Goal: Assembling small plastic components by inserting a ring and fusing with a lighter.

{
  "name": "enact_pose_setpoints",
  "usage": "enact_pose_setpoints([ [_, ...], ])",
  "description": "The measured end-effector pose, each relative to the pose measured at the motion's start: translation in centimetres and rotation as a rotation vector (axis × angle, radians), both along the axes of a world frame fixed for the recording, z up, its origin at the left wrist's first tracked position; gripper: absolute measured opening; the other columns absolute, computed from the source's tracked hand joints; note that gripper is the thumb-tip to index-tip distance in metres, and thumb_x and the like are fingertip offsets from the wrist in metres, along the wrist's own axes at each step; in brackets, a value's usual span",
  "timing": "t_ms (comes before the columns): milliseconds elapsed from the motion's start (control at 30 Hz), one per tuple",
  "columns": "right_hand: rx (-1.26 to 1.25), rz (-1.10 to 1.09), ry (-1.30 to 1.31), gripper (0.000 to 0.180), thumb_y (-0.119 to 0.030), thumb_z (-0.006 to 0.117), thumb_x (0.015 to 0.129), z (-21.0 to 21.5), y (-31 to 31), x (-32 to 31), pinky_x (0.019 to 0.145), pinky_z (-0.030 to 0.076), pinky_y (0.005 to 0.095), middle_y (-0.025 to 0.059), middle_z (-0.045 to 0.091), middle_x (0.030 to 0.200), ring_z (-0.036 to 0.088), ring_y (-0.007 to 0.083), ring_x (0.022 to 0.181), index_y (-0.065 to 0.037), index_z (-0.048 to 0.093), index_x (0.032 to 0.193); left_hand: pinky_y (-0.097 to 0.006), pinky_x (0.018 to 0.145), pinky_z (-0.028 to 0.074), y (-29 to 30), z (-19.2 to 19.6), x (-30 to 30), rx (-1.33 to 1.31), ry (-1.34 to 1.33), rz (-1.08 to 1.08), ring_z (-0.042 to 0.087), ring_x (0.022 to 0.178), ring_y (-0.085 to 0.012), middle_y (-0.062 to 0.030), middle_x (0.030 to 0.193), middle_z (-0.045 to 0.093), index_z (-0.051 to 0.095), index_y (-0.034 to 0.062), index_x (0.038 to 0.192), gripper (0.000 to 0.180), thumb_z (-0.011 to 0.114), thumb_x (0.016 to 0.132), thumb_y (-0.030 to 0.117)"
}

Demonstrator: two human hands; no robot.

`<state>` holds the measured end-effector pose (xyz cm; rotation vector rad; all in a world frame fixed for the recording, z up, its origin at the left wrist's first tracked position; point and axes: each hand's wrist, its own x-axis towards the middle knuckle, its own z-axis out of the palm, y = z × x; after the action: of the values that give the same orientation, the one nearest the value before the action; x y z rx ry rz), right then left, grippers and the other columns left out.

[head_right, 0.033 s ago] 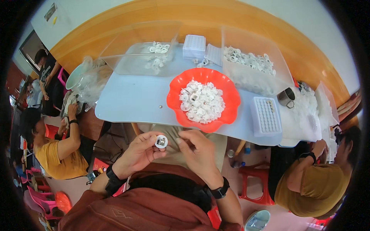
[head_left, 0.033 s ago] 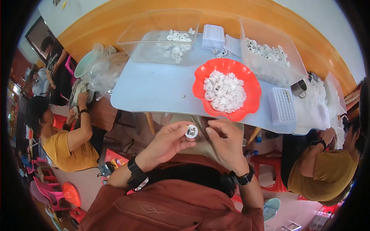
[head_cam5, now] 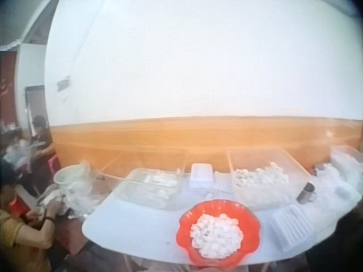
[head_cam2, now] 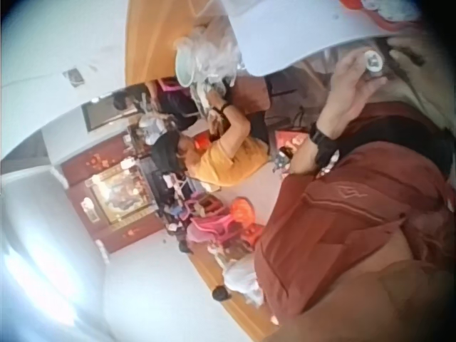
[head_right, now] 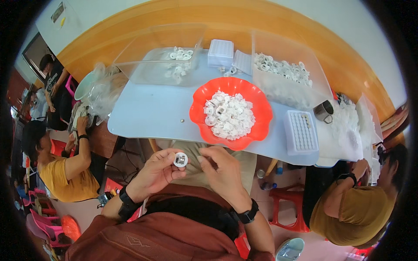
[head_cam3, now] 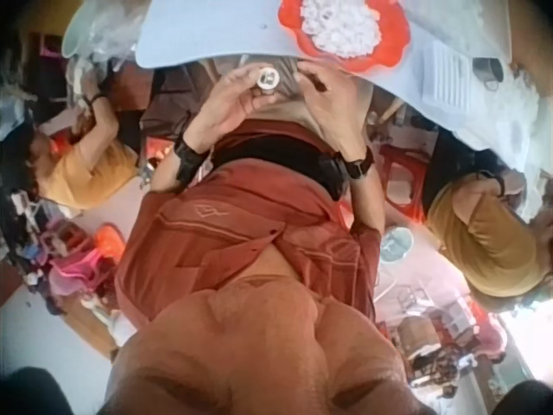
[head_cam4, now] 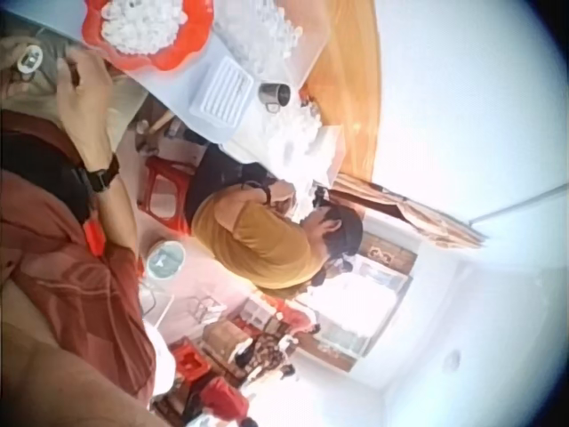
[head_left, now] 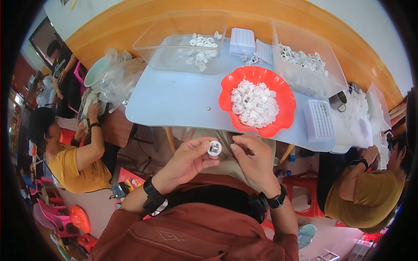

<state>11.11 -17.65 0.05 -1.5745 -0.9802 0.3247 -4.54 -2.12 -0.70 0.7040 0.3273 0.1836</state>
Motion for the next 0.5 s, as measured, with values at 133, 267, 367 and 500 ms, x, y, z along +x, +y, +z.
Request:
enact_pose_setpoints([
  [133, -0.054, 0.078, -0.375, 0.021, -0.005, 0.066, 0.089, -1.1, 2.9, 0.0, 0.07, 0.055, 0.0382, 0.0155, 0.066, 0.099, 0.068, 0.0314, 0.084, 0.0, 0.066, 0.109, -0.035, 0.087, 0.061, 1.3, -0.4, -1.4, 0.001, 0.005, 0.061, 0.068, 0.096, -0.0184, -0.016, 0.117, 0.067, 0.06, 0.0018, 0.124, 0.029, 0.057, 0.103, 0.021],
  [267, -0.13, 0.112, -0.555, 0.028, -0.006, 0.062, 0.088, -2.4, 5.6, -0.4, 0.067, 0.055, 0.0421, 0.0148, 0.064, 0.104, 0.068, 0.033, 0.086, 0.0, 0.063, 0.116, -0.035, 0.086, 0.06, 2.4, -0.9, -2.5, 0.01, 0.011, 0.121, 0.068, 0.096, -0.0186, -0.0155, 0.115, 0.068, 0.061, 0.0014, 0.122, 0.027, 0.058, 0.102, 0.02],
  [367, -0.218, 0.089, -0.775, 0.036, -0.007, 0.061, 0.086, -2.9, 7.5, -0.9, 0.064, 0.055, 0.0412, 0.014, 0.06, 0.111, 0.066, 0.0313, 0.086, 0.001, 0.059, 0.121, -0.035, 0.085, 0.061, 3.2, -1.0, -3.4, 0.006, 0.008, 0.161, 0.068, 0.096, -0.0187, -0.015, 0.114, 0.068, 0.062, 0.0011, 0.122, 0.027, 0.059, 0.102, 0.019],
  [500, -0.384, -0.032, -0.967, 0.041, -0.012, 0.062, 0.086, -2.7, 10.0, -1.5, 0.062, 0.054, 0.0392, 0.0132, 0.055, 0.121, 0.062, 0.0306, 0.09, 0.004, 0.057, 0.123, -0.034, 0.085, 0.061, 4.1, -1.2, -4.2, -0.012, -0.008, 0.207, 0.069, 0.096, -0.0191, -0.0139, 0.112, 0.068, 0.062, 0.0008, 0.121, 0.026, 0.06, 0.101, 0.018],
])
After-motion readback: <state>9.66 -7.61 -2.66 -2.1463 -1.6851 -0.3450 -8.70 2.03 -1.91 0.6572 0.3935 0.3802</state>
